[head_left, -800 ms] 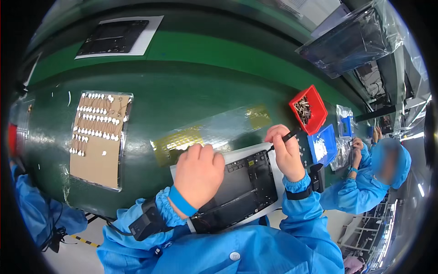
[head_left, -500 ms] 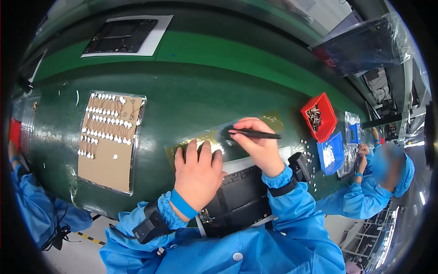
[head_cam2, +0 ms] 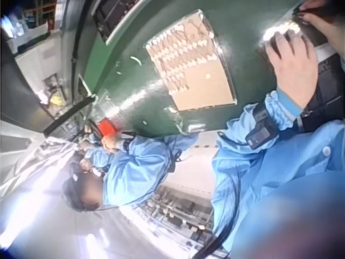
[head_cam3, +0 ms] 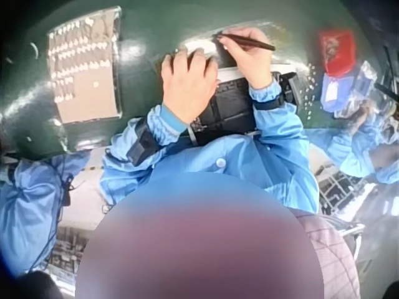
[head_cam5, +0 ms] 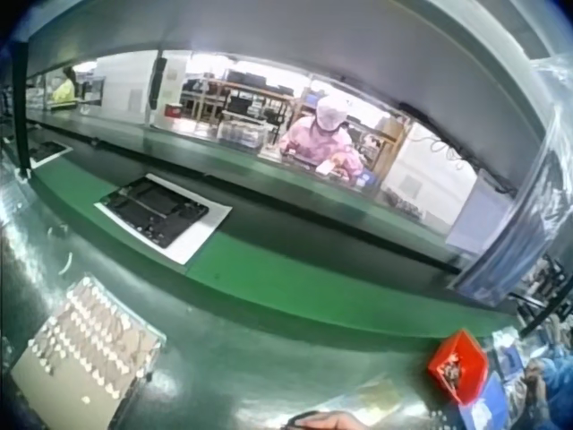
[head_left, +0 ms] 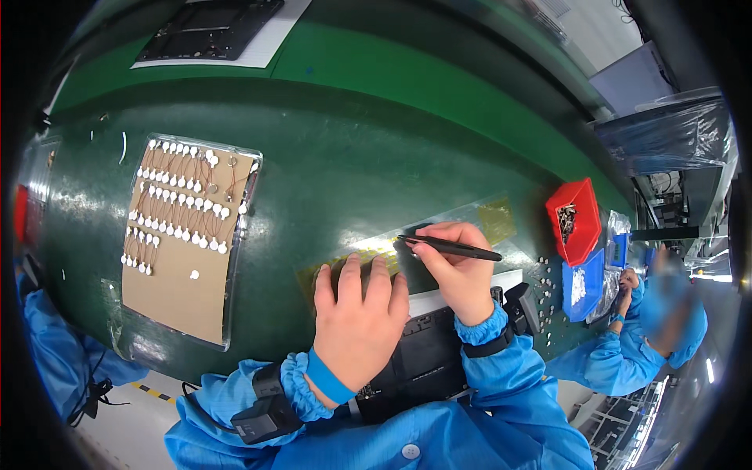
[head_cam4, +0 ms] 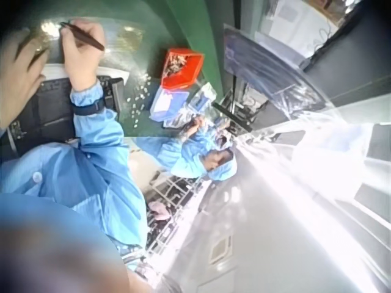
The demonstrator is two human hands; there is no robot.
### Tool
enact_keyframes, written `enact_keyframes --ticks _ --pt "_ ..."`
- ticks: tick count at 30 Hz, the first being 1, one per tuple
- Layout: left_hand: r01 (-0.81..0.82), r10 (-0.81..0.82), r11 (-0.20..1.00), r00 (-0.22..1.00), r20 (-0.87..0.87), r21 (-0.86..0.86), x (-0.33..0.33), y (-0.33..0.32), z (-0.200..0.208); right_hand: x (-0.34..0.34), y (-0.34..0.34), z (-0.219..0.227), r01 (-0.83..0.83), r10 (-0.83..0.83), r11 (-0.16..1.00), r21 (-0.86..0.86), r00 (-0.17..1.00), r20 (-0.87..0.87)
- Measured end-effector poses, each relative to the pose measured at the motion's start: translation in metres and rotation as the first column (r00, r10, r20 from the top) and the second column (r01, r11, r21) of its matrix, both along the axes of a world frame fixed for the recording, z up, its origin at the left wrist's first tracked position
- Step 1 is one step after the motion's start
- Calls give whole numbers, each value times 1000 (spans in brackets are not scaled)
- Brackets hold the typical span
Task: Assembling electronic tablets by applying adhesive film and components on an assembly line.
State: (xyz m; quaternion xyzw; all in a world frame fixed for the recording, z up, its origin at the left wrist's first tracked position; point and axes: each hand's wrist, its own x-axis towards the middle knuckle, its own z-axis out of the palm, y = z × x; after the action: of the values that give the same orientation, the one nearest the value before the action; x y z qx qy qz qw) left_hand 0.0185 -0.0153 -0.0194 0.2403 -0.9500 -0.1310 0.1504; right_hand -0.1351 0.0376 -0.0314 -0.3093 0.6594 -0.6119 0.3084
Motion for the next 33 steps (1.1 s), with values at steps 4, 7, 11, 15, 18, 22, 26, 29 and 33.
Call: enact_keyframes --ticks 4,7,11,15,18,22,26,29,33 --pt "-1 1 1000 1000 -3 -8 -1 1 0 0 2 1 -5 5 1000 -1 1000 4" --pt "1 -1 1000 1000 4 -9 -1 1 1 0 2 0 0 0 1000 -6 1000 0" --pt "2 -2 1000 1000 -4 -11 -1 1 0 0 3 0 -5 5 1000 5 1000 -11" --pt "1 -1 1000 1000 -8 -9 -2 1 -1 -1 4 -2 -7 7 1000 -4 1000 -19" --pt "1 -1 1000 1000 -9 -5 -3 1 0 -1 3 -2 2 -2 1000 -6 1000 -22" --pt "-16 16 1000 1000 -12 -3 0 1 2 1 1 -1 -22 21 999 -24 999 -24" --pt "10 -10 1000 1000 -29 4 -6 -1 -3 -4 4 -3 9 -9 1000 -8 999 -44" --pt "-24 24 1000 1000 -13 -14 1 0 3 3 -1 0 -24 24 999 -31 1000 -14" --pt "-1 0 1000 999 -35 -22 -3 1 -2 1 3 6 5 1 996 -94 998 59"
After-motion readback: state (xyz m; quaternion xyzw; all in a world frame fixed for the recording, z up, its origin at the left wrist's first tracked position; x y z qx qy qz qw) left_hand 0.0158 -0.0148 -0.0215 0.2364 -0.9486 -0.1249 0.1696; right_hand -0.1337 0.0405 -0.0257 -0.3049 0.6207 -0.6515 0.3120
